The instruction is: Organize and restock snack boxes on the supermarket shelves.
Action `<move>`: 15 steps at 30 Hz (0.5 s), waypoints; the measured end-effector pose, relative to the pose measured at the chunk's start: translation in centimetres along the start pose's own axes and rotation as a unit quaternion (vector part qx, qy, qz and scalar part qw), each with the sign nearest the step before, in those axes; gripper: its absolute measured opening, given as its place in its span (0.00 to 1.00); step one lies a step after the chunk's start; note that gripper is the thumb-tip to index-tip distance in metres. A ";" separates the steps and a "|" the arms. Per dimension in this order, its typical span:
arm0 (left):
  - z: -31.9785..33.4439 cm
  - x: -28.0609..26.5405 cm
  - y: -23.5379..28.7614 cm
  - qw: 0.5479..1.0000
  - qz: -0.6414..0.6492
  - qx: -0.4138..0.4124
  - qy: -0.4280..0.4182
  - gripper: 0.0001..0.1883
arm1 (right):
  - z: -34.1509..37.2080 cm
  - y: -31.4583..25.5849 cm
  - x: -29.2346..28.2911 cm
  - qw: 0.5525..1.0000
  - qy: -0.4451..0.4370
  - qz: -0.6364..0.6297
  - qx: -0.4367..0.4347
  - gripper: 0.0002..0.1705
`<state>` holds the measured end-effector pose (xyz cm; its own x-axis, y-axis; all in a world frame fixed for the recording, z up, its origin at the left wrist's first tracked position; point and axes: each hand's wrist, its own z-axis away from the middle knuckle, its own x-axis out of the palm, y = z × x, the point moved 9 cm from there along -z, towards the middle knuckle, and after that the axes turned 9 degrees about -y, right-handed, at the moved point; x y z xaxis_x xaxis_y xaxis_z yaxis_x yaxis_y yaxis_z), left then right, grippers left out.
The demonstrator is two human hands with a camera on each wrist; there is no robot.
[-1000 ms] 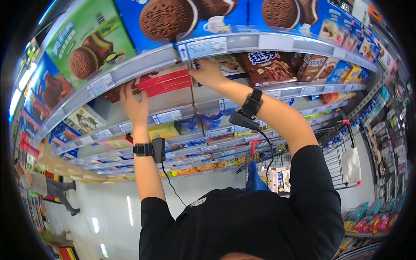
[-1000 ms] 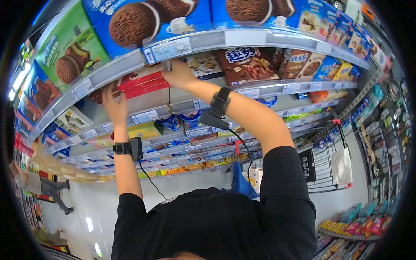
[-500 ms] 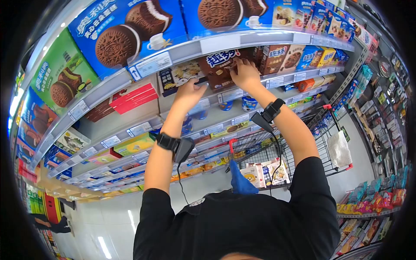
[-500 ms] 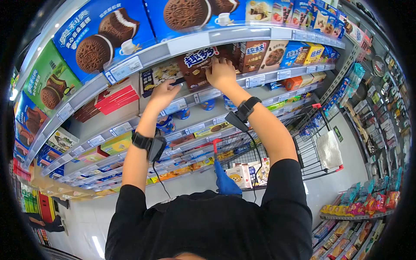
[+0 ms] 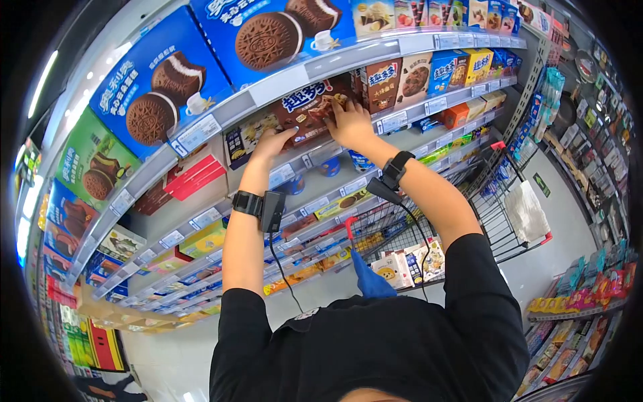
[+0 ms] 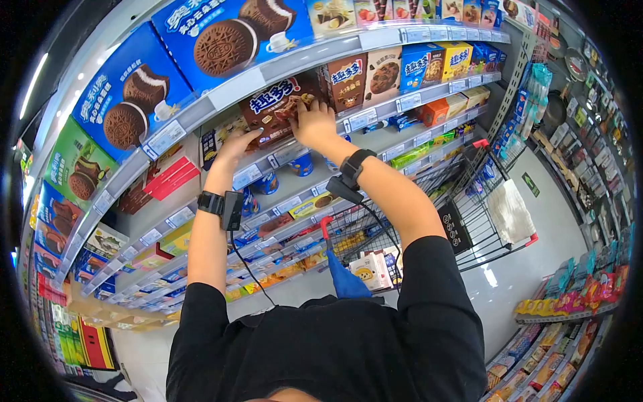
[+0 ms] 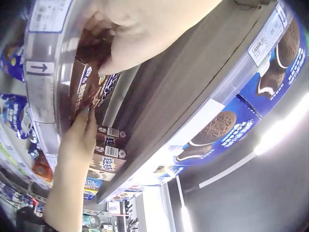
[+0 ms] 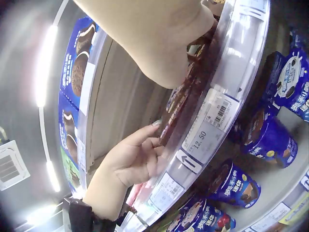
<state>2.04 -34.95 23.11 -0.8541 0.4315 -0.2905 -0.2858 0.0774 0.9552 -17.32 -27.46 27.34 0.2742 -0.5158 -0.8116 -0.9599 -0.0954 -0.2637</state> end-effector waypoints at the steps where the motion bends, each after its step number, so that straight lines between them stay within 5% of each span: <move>1: 0.0 0.1 0.4 1.000 0.003 -0.001 0.004 0.15 | 0.1 -0.1 0.0 1.000 0.005 -0.001 0.001 0.33; 7: 1.2 2.1 3.4 0.979 0.191 0.072 0.022 0.16 | -0.1 -0.3 -0.5 1.000 -0.017 -0.025 -0.008 0.32; 15: 3.8 0.3 5.8 0.957 0.271 0.061 0.083 0.16 | 1.3 0.5 -4.8 0.991 0.080 -0.088 -0.060 0.30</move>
<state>1.78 -31.01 28.83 -0.9230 0.2896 0.2536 0.2627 -0.0076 0.9648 -19.05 -23.95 30.42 0.4345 -0.6096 -0.6631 -0.9007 -0.2913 -0.3224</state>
